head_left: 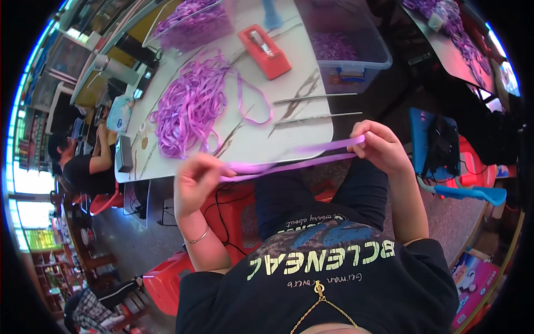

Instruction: The person is preparing purple ribbon ties by wrapping them around small rods and cutting them to size.

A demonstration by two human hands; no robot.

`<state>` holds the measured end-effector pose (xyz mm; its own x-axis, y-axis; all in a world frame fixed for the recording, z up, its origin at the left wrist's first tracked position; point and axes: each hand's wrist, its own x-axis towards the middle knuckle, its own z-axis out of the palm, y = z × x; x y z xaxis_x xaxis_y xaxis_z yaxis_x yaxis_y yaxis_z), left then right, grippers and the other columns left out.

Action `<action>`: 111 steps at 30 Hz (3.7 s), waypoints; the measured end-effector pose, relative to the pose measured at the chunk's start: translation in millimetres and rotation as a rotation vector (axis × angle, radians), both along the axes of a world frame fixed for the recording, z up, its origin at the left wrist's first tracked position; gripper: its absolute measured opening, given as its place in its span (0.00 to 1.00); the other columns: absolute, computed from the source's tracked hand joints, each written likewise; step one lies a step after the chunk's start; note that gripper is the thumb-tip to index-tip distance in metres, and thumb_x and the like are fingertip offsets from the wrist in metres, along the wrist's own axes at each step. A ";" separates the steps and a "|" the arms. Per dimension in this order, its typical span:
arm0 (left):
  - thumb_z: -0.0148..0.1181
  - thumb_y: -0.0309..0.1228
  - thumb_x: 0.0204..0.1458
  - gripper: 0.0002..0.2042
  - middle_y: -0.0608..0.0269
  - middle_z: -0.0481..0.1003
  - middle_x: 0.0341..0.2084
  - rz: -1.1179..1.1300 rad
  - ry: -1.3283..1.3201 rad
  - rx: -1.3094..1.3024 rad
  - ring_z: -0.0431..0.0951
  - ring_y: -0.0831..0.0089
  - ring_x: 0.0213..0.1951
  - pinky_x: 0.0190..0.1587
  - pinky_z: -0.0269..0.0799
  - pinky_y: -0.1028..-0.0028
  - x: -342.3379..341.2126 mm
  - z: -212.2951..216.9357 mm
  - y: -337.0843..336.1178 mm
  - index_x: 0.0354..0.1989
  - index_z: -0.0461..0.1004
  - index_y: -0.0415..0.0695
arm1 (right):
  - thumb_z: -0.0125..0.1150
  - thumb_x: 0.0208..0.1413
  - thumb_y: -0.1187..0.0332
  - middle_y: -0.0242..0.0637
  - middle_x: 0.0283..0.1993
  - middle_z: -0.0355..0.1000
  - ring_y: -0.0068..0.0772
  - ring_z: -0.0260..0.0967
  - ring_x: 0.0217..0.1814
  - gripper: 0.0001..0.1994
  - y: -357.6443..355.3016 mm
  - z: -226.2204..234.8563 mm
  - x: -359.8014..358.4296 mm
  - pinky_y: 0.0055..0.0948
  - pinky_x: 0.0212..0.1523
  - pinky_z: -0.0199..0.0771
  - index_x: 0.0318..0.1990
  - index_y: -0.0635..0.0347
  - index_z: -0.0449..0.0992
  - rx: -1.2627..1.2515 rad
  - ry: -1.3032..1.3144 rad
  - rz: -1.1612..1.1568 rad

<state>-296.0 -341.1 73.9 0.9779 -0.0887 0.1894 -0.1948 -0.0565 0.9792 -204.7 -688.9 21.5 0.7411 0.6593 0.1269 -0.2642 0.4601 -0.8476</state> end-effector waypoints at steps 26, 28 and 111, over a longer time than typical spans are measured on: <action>0.52 0.29 0.54 0.08 0.64 0.70 0.37 -0.412 0.303 -0.442 0.69 0.80 0.40 0.45 0.63 0.78 68.4 -53.5 -160.4 0.33 0.75 0.37 | 0.52 0.55 0.75 0.30 0.30 0.67 0.14 0.64 0.32 0.05 9.7 19.0 -4.6 0.13 0.36 0.64 0.38 0.66 0.68 -0.450 -0.458 -0.665; 0.52 0.29 0.54 0.08 0.64 0.69 0.39 -0.364 0.300 -0.452 0.68 0.80 0.41 0.45 0.63 0.78 69.7 -55.1 -167.1 0.33 0.76 0.38 | 0.47 0.57 0.76 0.29 0.29 0.66 0.12 0.62 0.31 0.02 8.0 16.9 -18.5 0.13 0.33 0.62 0.35 0.64 0.66 -0.489 -0.382 -0.777; 0.55 0.23 0.43 0.06 0.59 0.70 0.25 -0.012 -0.436 0.519 0.72 0.70 0.27 0.31 0.68 0.74 187.3 -91.0 -160.1 0.31 0.73 0.38 | 0.52 0.57 0.65 0.28 0.32 0.72 0.15 0.65 0.34 0.10 18.1 -97.4 55.8 0.17 0.39 0.62 0.34 0.62 0.75 -0.326 -0.105 -0.614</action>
<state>-108.8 -501.3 -17.2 0.8202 -0.2847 0.4962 -0.5691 -0.4940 0.6573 -148.9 -670.8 -75.9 0.9862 0.1420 0.0848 0.0524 0.2181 -0.9745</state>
